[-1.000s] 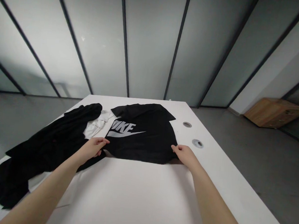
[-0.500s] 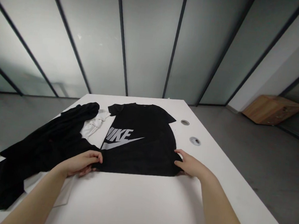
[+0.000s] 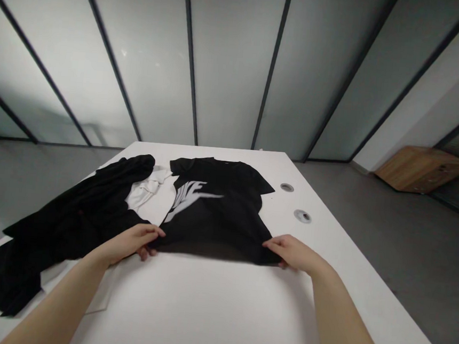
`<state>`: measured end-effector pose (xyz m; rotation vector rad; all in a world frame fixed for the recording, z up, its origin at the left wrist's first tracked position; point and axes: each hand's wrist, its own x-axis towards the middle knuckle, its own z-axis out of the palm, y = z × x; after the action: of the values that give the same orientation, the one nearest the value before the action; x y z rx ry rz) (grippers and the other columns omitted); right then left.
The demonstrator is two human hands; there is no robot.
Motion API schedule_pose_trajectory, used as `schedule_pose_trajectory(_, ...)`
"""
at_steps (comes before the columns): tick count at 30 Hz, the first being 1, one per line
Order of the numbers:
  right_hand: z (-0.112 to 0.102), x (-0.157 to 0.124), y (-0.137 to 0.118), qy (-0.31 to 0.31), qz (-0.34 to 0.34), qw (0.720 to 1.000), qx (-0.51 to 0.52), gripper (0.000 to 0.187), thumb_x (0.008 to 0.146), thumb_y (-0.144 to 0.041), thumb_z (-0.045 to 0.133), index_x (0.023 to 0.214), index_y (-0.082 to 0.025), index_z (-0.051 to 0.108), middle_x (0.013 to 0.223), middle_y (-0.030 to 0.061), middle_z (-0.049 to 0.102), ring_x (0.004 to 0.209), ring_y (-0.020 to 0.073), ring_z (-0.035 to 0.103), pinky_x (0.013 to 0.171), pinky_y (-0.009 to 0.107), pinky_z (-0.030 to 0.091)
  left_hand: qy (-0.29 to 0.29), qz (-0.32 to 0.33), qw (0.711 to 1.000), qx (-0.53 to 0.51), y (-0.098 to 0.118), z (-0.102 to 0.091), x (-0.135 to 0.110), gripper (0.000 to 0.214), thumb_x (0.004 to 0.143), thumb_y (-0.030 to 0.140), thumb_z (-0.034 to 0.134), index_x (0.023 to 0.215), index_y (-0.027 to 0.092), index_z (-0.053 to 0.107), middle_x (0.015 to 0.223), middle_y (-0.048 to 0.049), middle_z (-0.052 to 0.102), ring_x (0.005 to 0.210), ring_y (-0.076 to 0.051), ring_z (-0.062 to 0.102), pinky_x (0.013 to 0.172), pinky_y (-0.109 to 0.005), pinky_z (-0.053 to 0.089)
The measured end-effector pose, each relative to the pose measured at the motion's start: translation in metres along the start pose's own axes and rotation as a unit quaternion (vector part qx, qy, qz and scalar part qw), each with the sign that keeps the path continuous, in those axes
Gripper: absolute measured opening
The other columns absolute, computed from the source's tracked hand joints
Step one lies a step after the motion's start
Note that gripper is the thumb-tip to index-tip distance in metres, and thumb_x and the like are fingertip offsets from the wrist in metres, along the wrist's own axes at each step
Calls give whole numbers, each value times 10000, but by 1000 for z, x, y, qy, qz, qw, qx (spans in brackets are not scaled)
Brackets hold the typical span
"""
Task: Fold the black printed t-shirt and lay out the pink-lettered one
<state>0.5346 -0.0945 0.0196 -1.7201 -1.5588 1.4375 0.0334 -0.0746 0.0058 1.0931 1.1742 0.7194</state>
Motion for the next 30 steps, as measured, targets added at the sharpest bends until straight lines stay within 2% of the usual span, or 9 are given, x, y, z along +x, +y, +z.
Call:
schedule_pose_trajectory(3,-7,3,5,85,-69,992,54,508,787,-682,781,973,-212,827,758,57,713,562,147,568,460,245,405,6,30,999,19,5,-2,-4,382,825,484,846,1005,158,760,788,-68,753,593,-157,693,513,-222,547)
schedule_pose_trajectory(7,-13,9,6,271,-222,898,265,549,766,-708,790,1146,-313,766,890,40,726,713,182,658,579,282,516,161,226,947,-159,17,-1,-1,447,767,543,875,1040,213,747,986,-36,758,771,-147,723,680,-241,612)
schedule_pose_trajectory(13,-1,6,5,48,0,998,39,451,750,-602,822,970,-208,819,657,15,638,479,113,494,414,228,333,89,40,994,55,12,-2,-1,437,748,504,875,970,143,765,773,-65,735,629,-201,722,454,-219,483)
schedule_pose_trajectory(16,-6,2,4,154,-83,980,99,469,769,-646,795,1017,-249,813,787,32,690,560,125,539,480,245,440,113,105,988,5,17,-3,-5,431,774,517,855,995,163,745,735,-39,726,591,-160,686,471,-207,479)
schedule_pose_trajectory(19,-12,0,4,289,-196,911,219,545,765,-709,777,1133,-306,773,897,29,690,633,140,577,578,287,524,184,245,941,-140,25,-5,-10,467,772,550,857,1052,210,700,797,-12,736,672,-148,708,543,-199,514)
schedule_pose_trajectory(21,-12,0,4,274,-179,927,185,567,772,-708,766,1154,-288,771,820,16,656,592,137,552,561,292,508,167,231,950,-131,25,-6,-12,468,784,547,851,1067,208,697,779,-12,731,661,-152,709,528,-198,502)
schedule_pose_trajectory(24,-7,0,5,120,-57,991,3,533,793,-663,738,1067,-211,807,606,-19,558,486,127,459,466,266,399,61,61,995,44,17,-9,-13,434,805,526,829,1031,168,735,695,-31,716,538,-156,667,429,-198,425)
schedule_pose_trajectory(26,-6,1,5,57,-14,996,-68,491,796,-635,736,1007,-198,814,573,-16,563,480,133,458,458,264,385,21,-9,991,133,12,-11,-12,419,796,520,831,989,154,758,689,-49,723,534,-174,671,403,-205,409)
schedule_pose_trajectory(30,-13,0,4,246,-155,950,111,497,807,-684,724,1055,-254,768,774,31,666,621,172,586,562,296,503,124,160,979,2,17,-9,-10,449,785,546,840,1027,178,753,790,-45,743,612,-156,681,513,-223,508)
